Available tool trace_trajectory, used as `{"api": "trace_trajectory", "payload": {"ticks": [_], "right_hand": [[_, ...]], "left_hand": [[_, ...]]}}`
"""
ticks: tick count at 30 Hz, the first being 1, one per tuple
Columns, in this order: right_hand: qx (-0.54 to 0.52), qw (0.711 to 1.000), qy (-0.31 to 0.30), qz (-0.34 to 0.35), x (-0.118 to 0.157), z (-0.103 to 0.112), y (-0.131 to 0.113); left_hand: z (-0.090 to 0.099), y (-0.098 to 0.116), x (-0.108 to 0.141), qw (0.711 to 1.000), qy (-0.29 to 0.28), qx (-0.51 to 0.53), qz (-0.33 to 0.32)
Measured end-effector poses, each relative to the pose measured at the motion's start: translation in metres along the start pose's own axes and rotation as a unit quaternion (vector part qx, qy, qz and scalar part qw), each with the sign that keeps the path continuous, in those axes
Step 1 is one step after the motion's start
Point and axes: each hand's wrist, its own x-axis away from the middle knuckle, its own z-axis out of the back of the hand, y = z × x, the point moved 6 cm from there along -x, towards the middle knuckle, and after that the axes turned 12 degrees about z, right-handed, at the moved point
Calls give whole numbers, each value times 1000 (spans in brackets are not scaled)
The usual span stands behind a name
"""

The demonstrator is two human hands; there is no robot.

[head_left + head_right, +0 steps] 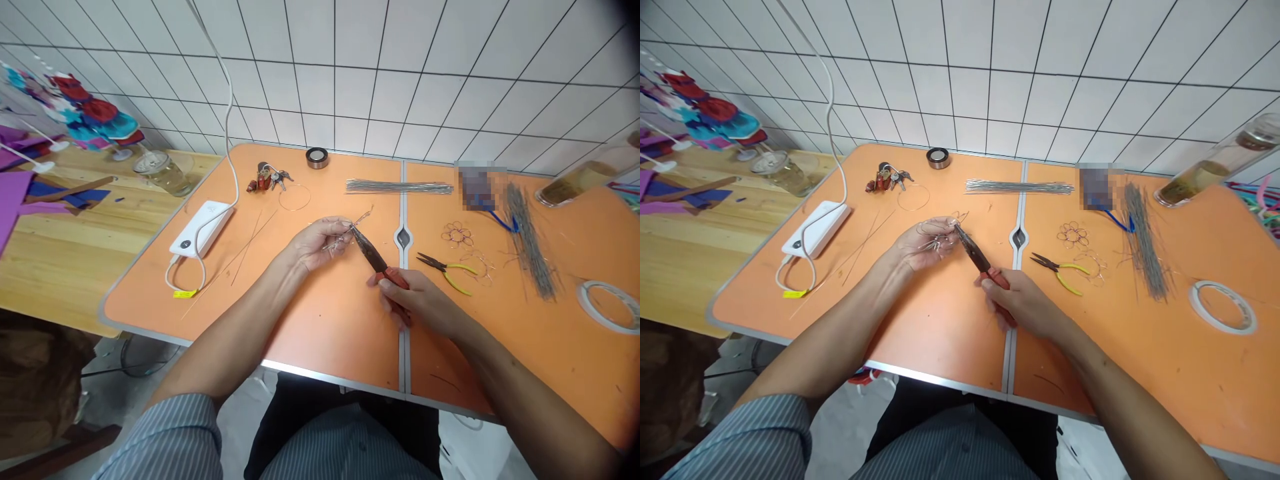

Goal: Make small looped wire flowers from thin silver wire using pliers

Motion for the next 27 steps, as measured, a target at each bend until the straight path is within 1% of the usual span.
{"api": "trace_trajectory", "payload": {"ticks": [1, 2, 3, 4, 5, 6, 7, 8, 9, 10, 11, 12, 15, 17, 19, 22, 24, 25, 27], "right_hand": [[-79, 995, -50, -26, 1, -7, 2], [-155, 982, -96, -50, 3, -14, 3], [-211, 966, -130, -68, 4, -18, 2], [-239, 957, -146, -76, 5, -20, 2], [-232, 958, -148, -75, 5, -21, 2], [-190, 971, -129, -63, 3, -19, 2], [-114, 989, -85, -38, 1, -13, 2], [-21, 999, -29, -8, 0, -7, -1], [71, 997, 30, 23, 0, -1, -6], [136, 987, 69, 43, 1, 3, -10], [163, 982, 79, 47, 2, 3, -12], [156, 985, 62, 37, 2, 0, -12], [57, 997, -43, -5, 2, -8, -5], [38, 997, -61, -1, 1, -3, -5], [49, 997, -55, 13, 0, 8, -8], [120, 991, -54, 11, 3, 22, -17], [213, 976, -37, -2, 7, 31, -23], [275, 961, -28, -2, 8, 35, -27], [394, 919, -11, 10, 11, 38, -36]], "left_hand": [[-1, 0, 1, 1000, -9, 3, -1], [-3, 0, 2, 1000, -18, 6, -5], [-4, 0, 3, 1000, -25, 9, -10], [-5, 1, 4, 999, -28, 11, -16], [-5, 1, 5, 999, -27, 10, -19], [-4, 2, 6, 1000, -23, 8, -18], [-3, 2, 6, 1000, -15, 5, -16], [-2, 2, 6, 1000, -7, 1, -14], [-1, 3, 5, 1000, 1, -2, -15], [0, 4, 5, 1000, 7, -4, -17], [1, 4, 5, 1000, 10, -6, -20], [1, 5, 4, 1000, 12, -7, -22], [2, 5, 2, 1000, 11, -6, -17], [2, 7, 2, 1000, 8, 2, -25], [4, 12, 4, 999, 9, 19, -45], [6, 19, 9, 998, 7, 42, -56], [5, 21, 13, 997, -13, 54, -52], [4, 22, 14, 997, -26, 59, -51], [2, 23, 17, 995, -46, 68, -52]]}}
